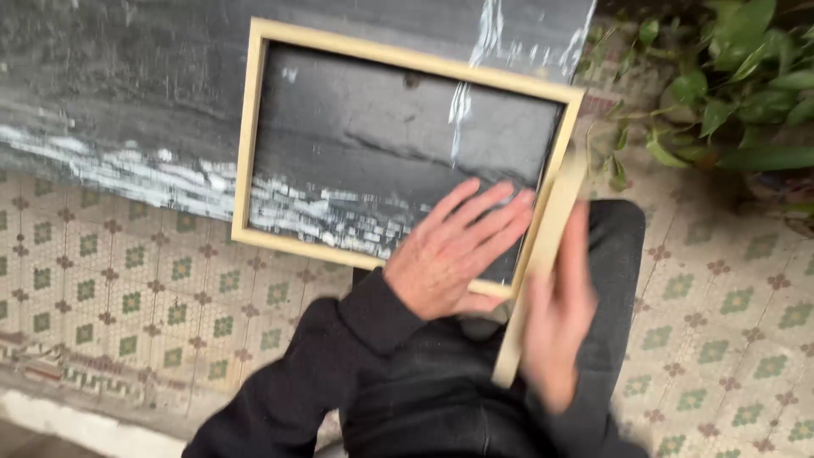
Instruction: Sanding the edges and flat surfaces of a wooden rectangular frame using a manual sanding block.
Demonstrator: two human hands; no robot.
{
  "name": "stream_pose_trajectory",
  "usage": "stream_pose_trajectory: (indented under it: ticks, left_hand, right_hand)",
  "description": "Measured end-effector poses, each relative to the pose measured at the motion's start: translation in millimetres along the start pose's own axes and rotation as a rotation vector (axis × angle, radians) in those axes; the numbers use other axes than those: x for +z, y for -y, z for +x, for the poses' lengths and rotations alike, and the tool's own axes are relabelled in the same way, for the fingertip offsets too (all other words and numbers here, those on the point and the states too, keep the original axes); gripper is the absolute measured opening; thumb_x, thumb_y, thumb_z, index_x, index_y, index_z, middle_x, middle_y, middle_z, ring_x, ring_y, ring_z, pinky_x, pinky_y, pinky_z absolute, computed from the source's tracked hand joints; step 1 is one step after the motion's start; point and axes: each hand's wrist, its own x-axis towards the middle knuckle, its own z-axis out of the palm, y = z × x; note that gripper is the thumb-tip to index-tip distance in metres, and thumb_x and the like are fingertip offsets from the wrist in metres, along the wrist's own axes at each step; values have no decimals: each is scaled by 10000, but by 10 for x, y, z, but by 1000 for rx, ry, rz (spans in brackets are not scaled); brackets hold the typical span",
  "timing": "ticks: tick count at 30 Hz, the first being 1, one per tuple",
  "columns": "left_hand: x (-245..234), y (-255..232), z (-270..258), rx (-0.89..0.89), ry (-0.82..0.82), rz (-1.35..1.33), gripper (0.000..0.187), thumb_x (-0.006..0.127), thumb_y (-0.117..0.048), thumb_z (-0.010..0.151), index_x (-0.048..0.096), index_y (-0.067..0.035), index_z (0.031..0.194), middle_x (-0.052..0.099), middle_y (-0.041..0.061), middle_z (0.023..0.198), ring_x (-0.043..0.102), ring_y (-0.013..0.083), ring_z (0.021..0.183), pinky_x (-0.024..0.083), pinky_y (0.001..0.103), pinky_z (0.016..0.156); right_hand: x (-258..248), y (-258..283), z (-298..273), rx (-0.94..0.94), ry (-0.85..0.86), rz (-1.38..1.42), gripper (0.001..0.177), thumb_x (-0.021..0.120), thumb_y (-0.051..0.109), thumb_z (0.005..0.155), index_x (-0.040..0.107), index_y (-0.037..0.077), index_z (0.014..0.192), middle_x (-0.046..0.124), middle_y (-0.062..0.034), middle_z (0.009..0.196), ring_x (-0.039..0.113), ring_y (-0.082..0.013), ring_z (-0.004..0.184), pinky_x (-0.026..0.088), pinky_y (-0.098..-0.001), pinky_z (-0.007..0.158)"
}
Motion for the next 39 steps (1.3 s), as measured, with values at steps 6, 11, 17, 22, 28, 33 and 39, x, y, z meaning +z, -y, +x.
stream_pose_trajectory:
  ticks: [6, 11, 17, 22, 28, 33, 39]
  left_hand:
    - [29, 9, 21, 0, 13, 101, 1135, 819, -604, 719, 362, 0, 1564, 328, 119, 1654, 300, 283, 1540, 205, 485, 1303]
    - [122, 38, 19, -1, -15, 60, 1205, 785, -695, 714, 329, 8, 1580, 309, 136, 1665, 264, 285, 1559, 186, 494, 1313]
    - [124, -22, -2, 27, 55, 112, 1199, 767, -717, 729, 331, -3, 1588, 304, 134, 1669, 245, 283, 1557, 165, 480, 1313]
    - [172, 71, -6, 6, -14, 121, 1161, 768, -705, 776, 336, -14, 1601, 308, 127, 1673, 254, 280, 1573, 170, 477, 1331]
    - [106, -14, 30, 32, 67, 48, 1213, 815, -681, 685, 338, 9, 1561, 304, 149, 1653, 261, 298, 1551, 176, 496, 1310]
    - [101, 22, -30, 2, -3, 57, 1178, 824, -656, 719, 346, -44, 1604, 304, 89, 1688, 261, 253, 1585, 187, 474, 1345]
    - [144, 65, 50, 54, 34, 37, 1188, 772, -690, 694, 353, 30, 1541, 323, 169, 1636, 267, 315, 1533, 186, 507, 1283]
  right_hand:
    - [2, -175, 835, -84, -53, 121, 552, 465, 229, 1187, 288, -6, 1655, 332, -167, 1730, 352, -247, 1622, 297, -351, 1364]
    - [15, -12, 27, -61, -11, 9, 583, 454, 165, 1152, 255, -27, 1666, 306, -171, 1750, 330, -271, 1637, 281, -369, 1356]
    - [-42, 75, 926, -88, -19, -123, 529, 463, 96, 1141, 276, -23, 1621, 445, -168, 1664, 497, -231, 1418, 385, -317, 1239]
    - [-14, 323, -179, -104, 65, -136, 564, 438, 7, 1100, 240, -63, 1623, 290, -289, 1694, 325, -341, 1601, 289, -397, 1309]
    - [-1, 479, 1100, 350, -24, -33, 521, 494, 138, 1086, 428, -16, 1579, 525, -403, 1298, 363, -512, 1109, 369, -459, 890]
    - [2, 190, -392, -79, 67, -75, 546, 437, 1, 1105, 262, -82, 1615, 273, -282, 1681, 291, -334, 1595, 263, -388, 1305]
    - [-92, -285, 1045, -272, 39, -52, 415, 475, 26, 1265, 312, -15, 1644, 366, -171, 1722, 403, -245, 1551, 350, -310, 1283]
